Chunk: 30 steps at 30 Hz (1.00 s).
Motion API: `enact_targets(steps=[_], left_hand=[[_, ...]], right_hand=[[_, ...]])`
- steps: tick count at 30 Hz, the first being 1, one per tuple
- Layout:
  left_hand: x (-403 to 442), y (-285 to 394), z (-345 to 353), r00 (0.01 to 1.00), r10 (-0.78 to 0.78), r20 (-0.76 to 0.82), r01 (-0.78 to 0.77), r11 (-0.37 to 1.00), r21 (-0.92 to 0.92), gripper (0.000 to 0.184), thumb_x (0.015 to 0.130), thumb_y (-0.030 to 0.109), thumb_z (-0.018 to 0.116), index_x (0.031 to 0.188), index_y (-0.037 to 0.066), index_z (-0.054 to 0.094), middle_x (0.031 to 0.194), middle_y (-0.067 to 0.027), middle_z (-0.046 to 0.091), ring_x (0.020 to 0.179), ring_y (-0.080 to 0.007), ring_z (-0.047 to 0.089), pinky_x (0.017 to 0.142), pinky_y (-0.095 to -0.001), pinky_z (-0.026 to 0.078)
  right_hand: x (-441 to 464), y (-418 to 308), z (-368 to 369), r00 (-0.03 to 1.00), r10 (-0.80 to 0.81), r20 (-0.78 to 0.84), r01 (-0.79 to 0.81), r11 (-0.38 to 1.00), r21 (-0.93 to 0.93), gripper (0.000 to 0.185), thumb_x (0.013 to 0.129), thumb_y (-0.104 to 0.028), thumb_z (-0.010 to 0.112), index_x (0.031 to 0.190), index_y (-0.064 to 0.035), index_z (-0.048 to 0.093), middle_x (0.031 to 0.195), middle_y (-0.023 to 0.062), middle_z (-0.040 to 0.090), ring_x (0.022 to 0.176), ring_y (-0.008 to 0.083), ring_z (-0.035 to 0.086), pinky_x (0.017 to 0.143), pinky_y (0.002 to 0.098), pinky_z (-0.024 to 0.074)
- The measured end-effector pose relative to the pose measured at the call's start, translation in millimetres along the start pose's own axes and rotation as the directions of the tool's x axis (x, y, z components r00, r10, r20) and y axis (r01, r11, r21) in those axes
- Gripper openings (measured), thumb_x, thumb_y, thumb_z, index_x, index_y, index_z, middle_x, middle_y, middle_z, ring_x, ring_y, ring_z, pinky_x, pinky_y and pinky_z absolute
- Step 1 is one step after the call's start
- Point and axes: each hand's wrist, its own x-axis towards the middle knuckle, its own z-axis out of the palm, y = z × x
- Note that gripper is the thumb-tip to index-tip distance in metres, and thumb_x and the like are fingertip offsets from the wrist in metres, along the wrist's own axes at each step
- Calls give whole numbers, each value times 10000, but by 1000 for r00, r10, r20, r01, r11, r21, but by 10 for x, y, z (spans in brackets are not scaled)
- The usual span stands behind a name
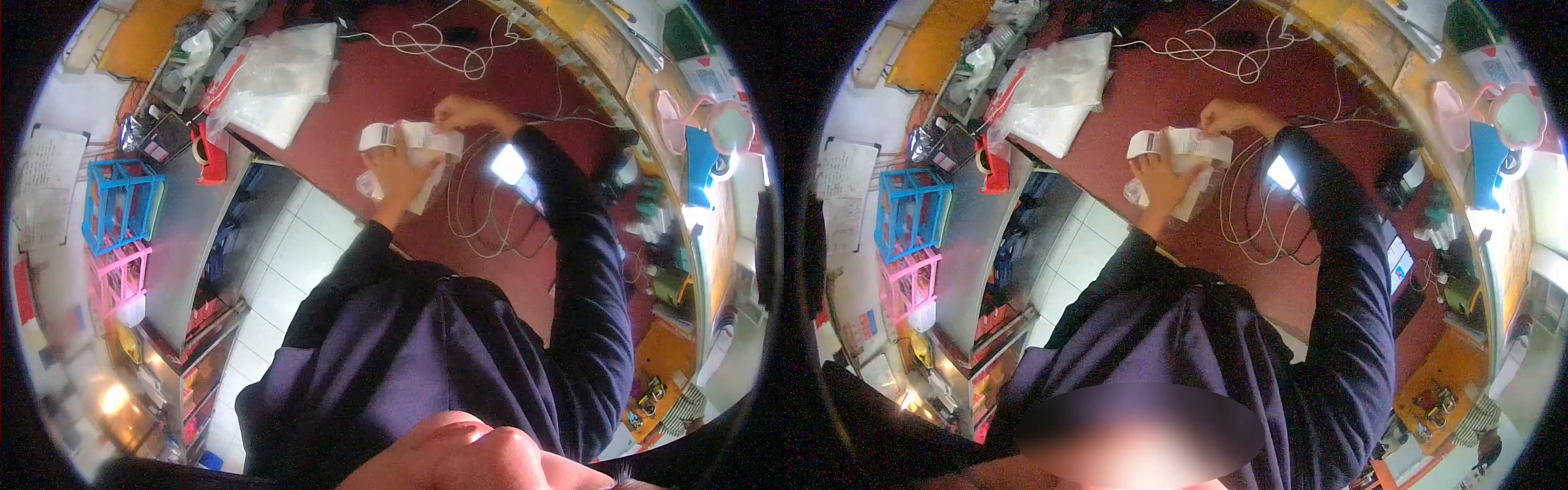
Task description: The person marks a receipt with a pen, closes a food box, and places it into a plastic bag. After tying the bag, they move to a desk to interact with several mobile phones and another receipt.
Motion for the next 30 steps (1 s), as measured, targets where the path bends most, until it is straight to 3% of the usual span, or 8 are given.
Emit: enact_targets(steps=[6, 8, 9, 18, 21, 25, 28, 30], left_hand=[[84, -132, 230, 988, -72, -133, 52, 988, -147, 682, 875, 506, 542, 1411, 96, 441, 1287, -236, 525, 1200, -407, 448, 1043, -595, 240], [84, -116, 266, 975, -38, -221, 17, 996, -93, 662, 874, 490, 548, 1399, 97, 460, 1275, -223, 539, 1191, -394, 454, 1031, -576, 262], [78, -121, 269, 977, -43, -210, 26, 996, -85, 660, 871, 478, 557, 1400, 97, 458, 1280, -215, 540, 1184, -390, 459, 1025, -571, 269], [97, -141, 183, 993, -98, -67, 84, 980, -182, 662, 826, 363, 642, 1410, 121, 446, 1266, -198, 556, 1176, -381, 473, 995, -548, 313], [125, -137, 148, 995, -104, -3, 101, 970, -221, 668, 823, 336, 646, 1424, 139, 430, 1273, -200, 549, 1178, -387, 477, 991, -549, 317], [103, -182, 154, 997, -76, -16, 70, 968, -242, 705, 797, 331, 662, 1425, 121, 420, 1164, -194, 598, 1112, -411, 514, 943, -539, 365], [117, -214, 181, 997, -71, 16, 73, 966, -248, 732, 796, 335, 671, 1440, 127, 392, 1234, -228, 551, 1170, -443, 480, 994, -547, 335], [104, -244, 180, 998, -49, -38, 35, 946, -321, 753, 783, 311, 697, 1446, 132, 385, 1301, -250, 500, 1213, -427, 459, 1034, -527, 321]], right_hand=[[-203, 15, -6, 992, 84, -90, -59, 966, 251, 271, 879, -338, 671, 946, -77, 638, 826, -6, 630, 703, 102, 566, 607, 263, 456], [-182, 42, 120, 975, -38, -219, 80, 979, 188, 280, 877, -339, 672, 990, -84, 646, 871, 10, 644, 770, 109, 578, 667, 271, 463], [-170, 76, 185, 955, -100, -280, 147, 978, 151, 288, 876, -340, 673, 1013, -88, 650, 894, 18, 650, 803, 112, 584, 697, 275, 467], [-275, 179, 611, 892, 305, -335, -114, 867, 485, 369, 807, -370, 736, 1026, -80, 671, 919, 33, 666, 857, 137, 608, 764, 295, 472], [-108, 214, 718, 879, 312, -361, -142, 893, 426, 338, 852, -327, 684, 1076, -75, 669, 971, 64, 668, 900, 163, 611, 788, 310, 480], [-18, 426, 1006, 886, 181, -426, 183, 709, 681, 315, 856, -292, 644, 1084, -78, 676, 979, 86, 664, 903, 191, 612, 773, 331, 489], [32, 552, 1093, 882, 296, -368, 156, 552, 819, 329, 771, -340, 728, 989, -94, 711, 904, 56, 677, 790, 188, 626, 687, 342, 500], [74, 637, 1001, 895, 324, -307, 24, 651, 758, 325, 768, -299, 725, 1013, -86, 707, 900, 63, 685, 792, 189, 633, 697, 349, 506]])
